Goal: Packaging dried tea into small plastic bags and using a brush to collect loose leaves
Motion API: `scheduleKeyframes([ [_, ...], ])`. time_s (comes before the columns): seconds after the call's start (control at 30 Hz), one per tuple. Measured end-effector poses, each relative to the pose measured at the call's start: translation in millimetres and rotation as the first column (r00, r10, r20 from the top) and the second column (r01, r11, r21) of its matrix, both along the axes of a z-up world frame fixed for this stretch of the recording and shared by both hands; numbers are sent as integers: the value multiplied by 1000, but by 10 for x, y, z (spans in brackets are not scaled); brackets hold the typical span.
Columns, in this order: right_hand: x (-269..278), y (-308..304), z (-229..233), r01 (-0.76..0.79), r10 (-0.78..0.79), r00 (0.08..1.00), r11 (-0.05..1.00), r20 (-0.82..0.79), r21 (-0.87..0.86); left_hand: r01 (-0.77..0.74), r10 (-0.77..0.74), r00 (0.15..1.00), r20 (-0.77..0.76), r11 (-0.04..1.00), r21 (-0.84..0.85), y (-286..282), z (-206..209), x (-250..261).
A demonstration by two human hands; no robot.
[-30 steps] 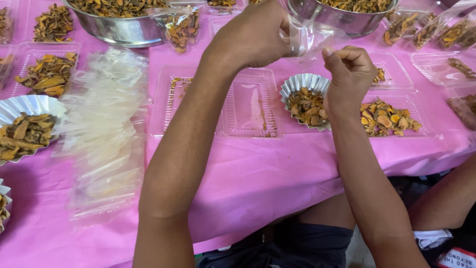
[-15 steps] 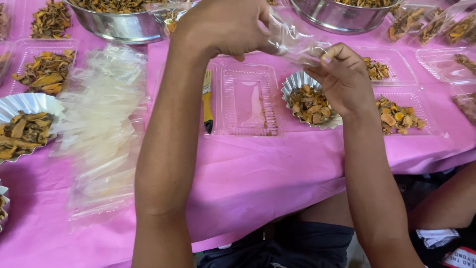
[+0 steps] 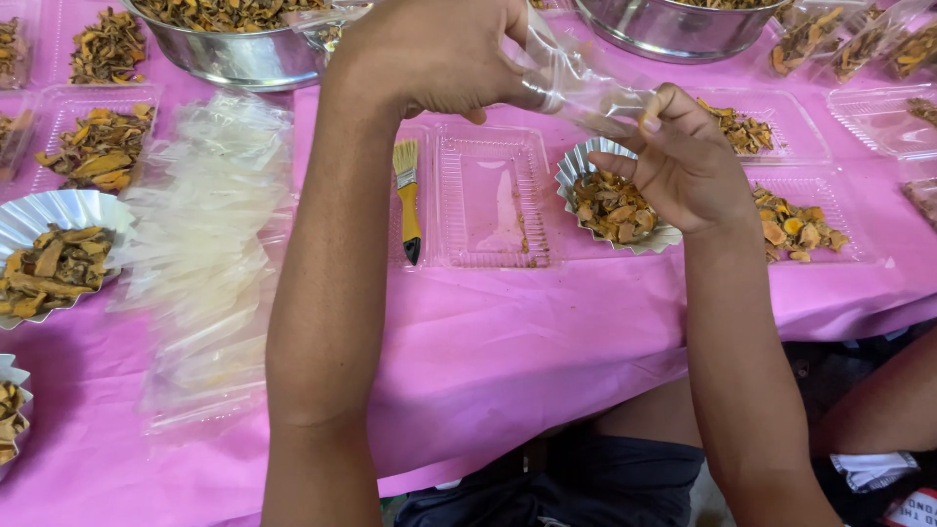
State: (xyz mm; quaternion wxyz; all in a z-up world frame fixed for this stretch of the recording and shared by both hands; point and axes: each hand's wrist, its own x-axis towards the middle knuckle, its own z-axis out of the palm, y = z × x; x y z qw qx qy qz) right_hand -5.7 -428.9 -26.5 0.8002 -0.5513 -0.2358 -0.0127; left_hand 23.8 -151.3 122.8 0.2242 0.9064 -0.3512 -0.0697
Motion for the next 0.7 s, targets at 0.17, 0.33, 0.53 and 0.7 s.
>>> scheduleKeyframes([
  [0.17,5,8,-1,45,-44,999,999,-19,24,-16,15,1000,-20,1000,-27,-60,-39,21],
  [0.33,19,14,-13,-9,9,1000,997,-3,76,24,-23,1000,5,999,-49,-61,-41,34],
  [0.53,0,40,21,71,-67,996,996,-56,63,10,-9,1000,9,999,-33,-64,18,-43],
  [0.7,-19,53,38,146,-145,989,985,-25,96,46,-45,997,70,999,-6,-74,-16,-31],
])
